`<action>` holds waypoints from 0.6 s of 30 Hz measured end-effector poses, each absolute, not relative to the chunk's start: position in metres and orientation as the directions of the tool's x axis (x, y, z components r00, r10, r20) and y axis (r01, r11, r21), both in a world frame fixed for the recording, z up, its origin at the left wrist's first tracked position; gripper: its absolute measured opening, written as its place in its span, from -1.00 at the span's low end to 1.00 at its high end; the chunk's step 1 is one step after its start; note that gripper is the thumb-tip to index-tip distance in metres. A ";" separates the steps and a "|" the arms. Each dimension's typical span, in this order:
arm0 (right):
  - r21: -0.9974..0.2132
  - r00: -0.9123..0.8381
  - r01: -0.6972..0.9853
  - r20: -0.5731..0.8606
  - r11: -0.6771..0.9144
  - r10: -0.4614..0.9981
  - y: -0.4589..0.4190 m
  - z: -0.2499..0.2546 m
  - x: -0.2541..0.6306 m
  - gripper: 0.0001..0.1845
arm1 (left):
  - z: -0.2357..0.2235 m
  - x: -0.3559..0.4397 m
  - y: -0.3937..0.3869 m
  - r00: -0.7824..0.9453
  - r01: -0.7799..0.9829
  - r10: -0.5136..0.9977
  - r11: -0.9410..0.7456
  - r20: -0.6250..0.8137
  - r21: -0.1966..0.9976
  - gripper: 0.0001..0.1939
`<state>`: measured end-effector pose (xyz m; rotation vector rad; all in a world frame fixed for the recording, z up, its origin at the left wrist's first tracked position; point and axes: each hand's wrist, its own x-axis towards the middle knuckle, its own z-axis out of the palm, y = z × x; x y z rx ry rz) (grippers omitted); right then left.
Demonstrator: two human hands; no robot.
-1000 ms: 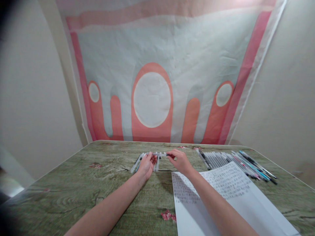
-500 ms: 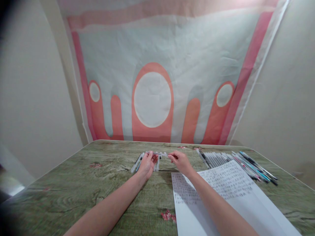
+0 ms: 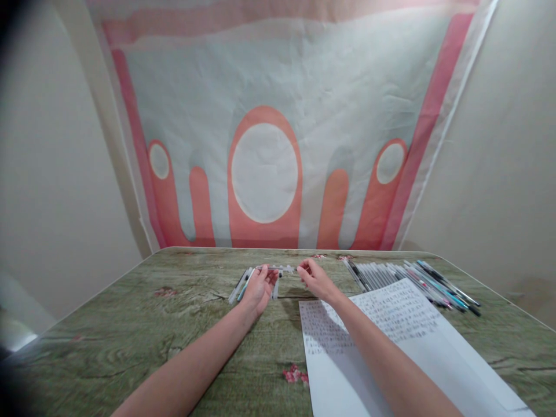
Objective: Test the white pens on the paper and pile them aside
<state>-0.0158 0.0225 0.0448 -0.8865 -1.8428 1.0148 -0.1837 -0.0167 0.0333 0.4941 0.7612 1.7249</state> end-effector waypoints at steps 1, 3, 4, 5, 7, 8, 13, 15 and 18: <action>-0.859 -0.406 0.205 0.362 0.470 0.839 0.023 0.045 -0.014 -0.68 | 0.033 -0.184 -0.017 -0.280 -0.685 0.959 -0.160 -0.053 0.711 -0.95; -0.806 -0.410 0.255 0.410 0.534 0.815 0.025 0.043 -0.013 -0.70 | 0.032 -0.183 -0.017 -0.276 -0.681 0.960 -0.165 -0.041 0.714 -0.95; -0.788 -0.406 0.276 0.424 0.551 0.810 0.025 0.041 -0.013 -0.70 | 0.032 -0.183 -0.017 -0.272 -0.678 0.962 -0.168 -0.031 0.716 -0.95; -0.777 -0.402 0.296 0.427 0.556 0.810 0.026 0.039 -0.014 -0.69 | 0.031 -0.183 -0.017 -0.265 -0.675 0.964 -0.170 -0.021 0.718 -0.94; -0.784 -0.387 0.323 0.401 0.530 0.830 0.027 0.035 -0.016 -0.62 | 0.029 -0.182 -0.018 -0.243 -0.670 0.970 -0.166 -0.002 0.724 -0.94; -0.808 -0.376 0.322 0.369 0.494 0.850 0.027 0.034 -0.018 -0.58 | 0.029 -0.182 -0.018 -0.230 -0.668 0.973 -0.162 0.005 0.726 -0.94; -0.937 -0.376 0.213 0.184 0.278 0.908 0.024 0.033 -0.021 -0.48 | 0.027 -0.181 -0.017 -0.229 -0.683 0.973 -0.152 -0.012 0.714 -0.95; -0.918 -0.380 0.221 0.231 0.330 0.896 0.023 0.036 -0.019 -0.52 | 0.026 -0.181 -0.016 -0.246 -0.698 0.969 -0.151 -0.036 0.700 -0.95; -0.837 -0.375 0.273 0.361 0.474 0.854 0.021 0.040 -0.018 -0.59 | 0.026 -0.182 -0.015 -0.248 -0.710 0.966 -0.135 -0.067 0.691 -0.95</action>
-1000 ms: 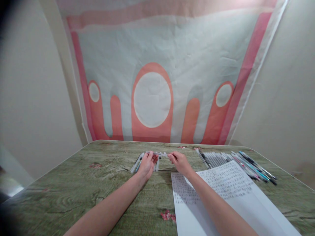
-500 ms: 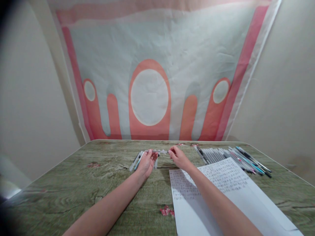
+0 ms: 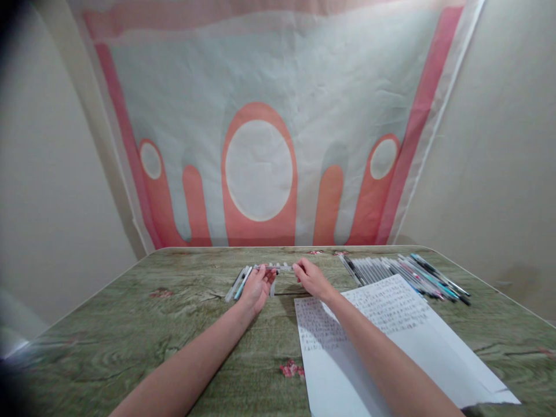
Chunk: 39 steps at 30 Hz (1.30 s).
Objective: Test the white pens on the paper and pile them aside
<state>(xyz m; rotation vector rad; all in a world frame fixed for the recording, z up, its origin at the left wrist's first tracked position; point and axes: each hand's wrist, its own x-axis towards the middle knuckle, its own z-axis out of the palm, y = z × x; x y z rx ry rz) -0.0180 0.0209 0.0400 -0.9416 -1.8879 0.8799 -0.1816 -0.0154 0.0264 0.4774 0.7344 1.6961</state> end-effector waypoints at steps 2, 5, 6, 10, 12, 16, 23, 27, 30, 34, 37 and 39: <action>-0.818 -0.367 0.290 0.384 0.497 0.847 0.021 0.041 -0.018 -0.55 | 0.027 -0.181 -0.016 -0.234 -0.710 0.970 -0.121 -0.071 0.693 -0.95; -0.887 -0.370 0.264 0.270 0.379 0.889 0.021 0.040 -0.019 -0.46 | 0.027 -0.181 -0.016 -0.218 -0.709 0.974 -0.115 -0.061 0.695 -0.94; -0.910 -0.378 0.241 0.231 0.336 0.896 0.021 0.040 -0.019 -0.46 | 0.026 -0.180 -0.016 -0.218 -0.710 0.974 -0.117 -0.058 0.694 -0.94; -0.906 -0.402 0.203 0.268 0.370 0.876 0.022 0.040 -0.018 -0.58 | 0.026 -0.180 -0.016 -0.230 -0.706 0.972 -0.129 -0.054 0.696 -0.94; -0.872 -0.400 0.240 0.312 0.427 0.862 0.022 0.040 -0.017 -0.58 | 0.026 -0.180 -0.017 -0.227 -0.703 0.973 -0.128 -0.050 0.700 -0.93; -0.899 -0.394 0.248 0.246 0.360 0.886 0.023 0.039 -0.018 -0.44 | 0.029 -0.178 -0.018 -0.216 -0.705 0.976 -0.127 -0.041 0.697 -0.95; -0.913 -0.426 0.165 0.274 0.372 0.862 0.023 0.042 -0.015 -0.63 | 0.026 -0.181 -0.017 -0.230 -0.713 0.971 -0.122 -0.066 0.690 -0.96; -0.912 -0.428 0.199 0.249 0.359 0.869 0.024 0.040 -0.015 -0.57 | 0.026 -0.181 -0.016 -0.217 -0.708 0.976 -0.133 -0.034 0.694 -0.96; -0.940 -0.439 0.172 0.194 0.294 0.877 0.024 0.038 -0.017 -0.55 | 0.026 -0.182 -0.016 -0.223 -0.706 0.974 -0.137 -0.034 0.695 -0.97; -0.950 -0.448 0.127 0.202 0.286 0.871 0.023 0.038 -0.017 -0.55 | 0.027 -0.181 -0.017 -0.216 -0.713 0.975 -0.118 -0.056 0.691 -0.95; -0.962 -0.449 0.091 0.191 0.258 0.873 0.023 0.040 -0.017 -0.52 | 0.030 -0.180 -0.019 -0.199 -0.721 0.979 -0.117 -0.042 0.683 -0.94; -0.976 -0.455 0.053 0.165 0.212 0.875 0.021 0.043 -0.018 -0.50 | 0.033 -0.180 -0.020 -0.192 -0.732 0.981 -0.117 -0.038 0.671 -0.93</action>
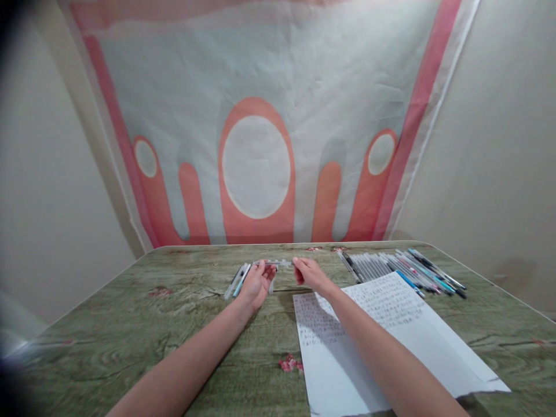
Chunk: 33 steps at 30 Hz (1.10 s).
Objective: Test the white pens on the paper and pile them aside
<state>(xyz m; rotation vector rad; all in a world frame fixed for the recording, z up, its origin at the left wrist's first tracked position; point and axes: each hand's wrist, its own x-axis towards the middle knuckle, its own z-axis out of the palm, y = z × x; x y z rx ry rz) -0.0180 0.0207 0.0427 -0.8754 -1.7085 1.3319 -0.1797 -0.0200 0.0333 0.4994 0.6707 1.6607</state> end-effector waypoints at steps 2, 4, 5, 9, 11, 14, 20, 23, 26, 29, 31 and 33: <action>-0.976 -0.439 0.013 0.190 0.218 0.878 0.016 0.047 -0.020 -0.53 | 0.037 -0.178 -0.022 -0.183 -0.752 0.982 -0.103 -0.056 0.652 -0.93; -0.967 -0.436 0.000 0.230 0.256 0.870 0.011 0.051 -0.022 -0.59 | 0.039 -0.175 -0.024 -0.161 -0.767 0.983 -0.072 -0.084 0.638 -0.94; -0.962 -0.450 0.006 0.242 0.274 0.860 0.009 0.053 -0.022 -0.58 | 0.040 -0.172 -0.026 -0.140 -0.764 0.986 -0.051 -0.088 0.643 -0.93; -0.946 -0.468 0.008 0.283 0.324 0.837 0.006 0.058 -0.023 -0.55 | 0.041 -0.155 -0.040 -0.005 -0.574 1.000 0.015 -0.022 0.818 -0.78; -0.945 -0.373 -0.023 0.310 0.326 0.875 0.009 0.059 -0.021 -0.51 | 0.040 -0.145 -0.052 0.080 -0.301 0.997 0.003 0.022 0.954 -0.62; -0.945 -0.235 -0.053 0.326 0.323 0.916 0.017 0.059 -0.016 -0.51 | 0.042 -0.133 -0.075 0.373 0.242 0.913 -0.270 0.167 0.932 -0.41; -0.912 0.005 0.059 0.406 0.405 0.914 0.028 0.063 -0.005 -0.69 | 0.046 -0.127 -0.100 0.653 0.614 0.750 -0.604 0.103 0.508 -0.04; -0.917 0.065 -0.051 0.392 0.396 0.918 0.034 0.076 0.006 -0.73 | 0.046 -0.131 -0.095 0.657 0.663 0.751 -0.620 0.072 0.419 0.01; -0.944 -0.043 -0.149 0.304 0.295 0.952 0.031 0.086 0.023 -0.73 | 0.046 -0.136 -0.089 0.645 0.698 0.763 -0.611 0.041 0.374 0.01; -0.983 -0.184 -0.122 0.157 0.136 0.970 0.009 0.079 0.043 -0.74 | 0.043 -0.140 -0.085 0.632 0.707 0.774 -0.599 0.044 0.377 -0.01; -0.996 -0.241 -0.051 0.081 0.071 0.967 -0.014 0.064 0.057 -0.76 | 0.040 -0.141 -0.084 0.621 0.692 0.780 -0.595 0.083 0.409 -0.05; -0.995 -0.250 0.076 0.039 0.060 0.967 -0.037 0.047 0.070 -0.78 | 0.036 -0.142 -0.082 0.609 0.669 0.783 -0.594 0.128 0.448 -0.08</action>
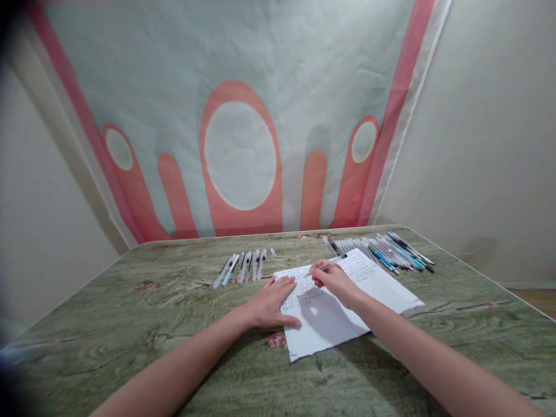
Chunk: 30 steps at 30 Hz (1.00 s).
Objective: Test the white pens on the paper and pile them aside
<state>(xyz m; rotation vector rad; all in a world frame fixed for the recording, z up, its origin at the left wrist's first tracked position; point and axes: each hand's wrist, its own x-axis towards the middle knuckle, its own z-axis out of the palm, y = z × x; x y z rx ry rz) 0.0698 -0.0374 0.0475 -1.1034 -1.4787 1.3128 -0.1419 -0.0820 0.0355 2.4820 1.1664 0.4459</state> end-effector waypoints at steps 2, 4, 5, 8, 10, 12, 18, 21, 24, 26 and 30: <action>-0.966 -0.233 0.218 0.085 0.137 0.969 -0.055 0.033 0.080 -0.77 | 0.032 -0.142 -0.080 0.596 0.645 0.787 -0.586 0.157 0.490 -0.10; -0.925 -0.200 0.324 0.139 0.199 0.970 -0.064 0.023 0.088 -0.75 | 0.029 -0.142 -0.079 0.582 0.626 0.795 -0.572 0.171 0.530 -0.11; -0.907 -0.185 0.361 0.159 0.218 0.970 -0.066 0.020 0.090 -0.75 | 0.028 -0.142 -0.078 0.575 0.619 0.799 -0.566 0.176 0.545 -0.12; -0.858 -0.178 0.435 0.217 0.275 0.960 -0.067 0.017 0.091 -0.77 | 0.027 -0.143 -0.077 0.568 0.607 0.800 -0.566 0.193 0.558 -0.13; -0.818 -0.210 0.464 0.270 0.339 0.940 -0.067 0.018 0.090 -0.80 | 0.027 -0.143 -0.077 0.573 0.609 0.795 -0.575 0.197 0.546 -0.13; -0.791 -0.241 0.472 0.308 0.388 0.920 -0.068 0.018 0.088 -0.83 | 0.028 -0.143 -0.077 0.582 0.619 0.791 -0.581 0.188 0.529 -0.12; -0.791 -0.256 0.459 0.319 0.405 0.912 -0.070 0.017 0.088 -0.84 | 0.029 -0.143 -0.077 0.593 0.635 0.788 -0.583 0.163 0.508 -0.10; -0.793 -0.257 0.462 0.310 0.398 0.916 -0.070 0.016 0.088 -0.83 | 0.029 -0.142 -0.077 0.581 0.622 0.796 -0.569 0.170 0.538 -0.10; -0.785 -0.268 0.468 0.313 0.407 0.911 -0.069 0.015 0.088 -0.83 | 0.030 -0.142 -0.077 0.565 0.612 0.812 -0.532 0.147 0.586 -0.10; -0.775 -0.271 0.475 0.322 0.417 0.907 -0.069 0.015 0.087 -0.83 | 0.030 -0.142 -0.078 0.560 0.606 0.817 -0.519 0.140 0.603 -0.10; -0.771 -0.252 0.482 0.331 0.415 0.909 -0.069 0.015 0.087 -0.85 | 0.031 -0.141 -0.079 0.547 0.579 0.821 -0.511 0.163 0.635 -0.12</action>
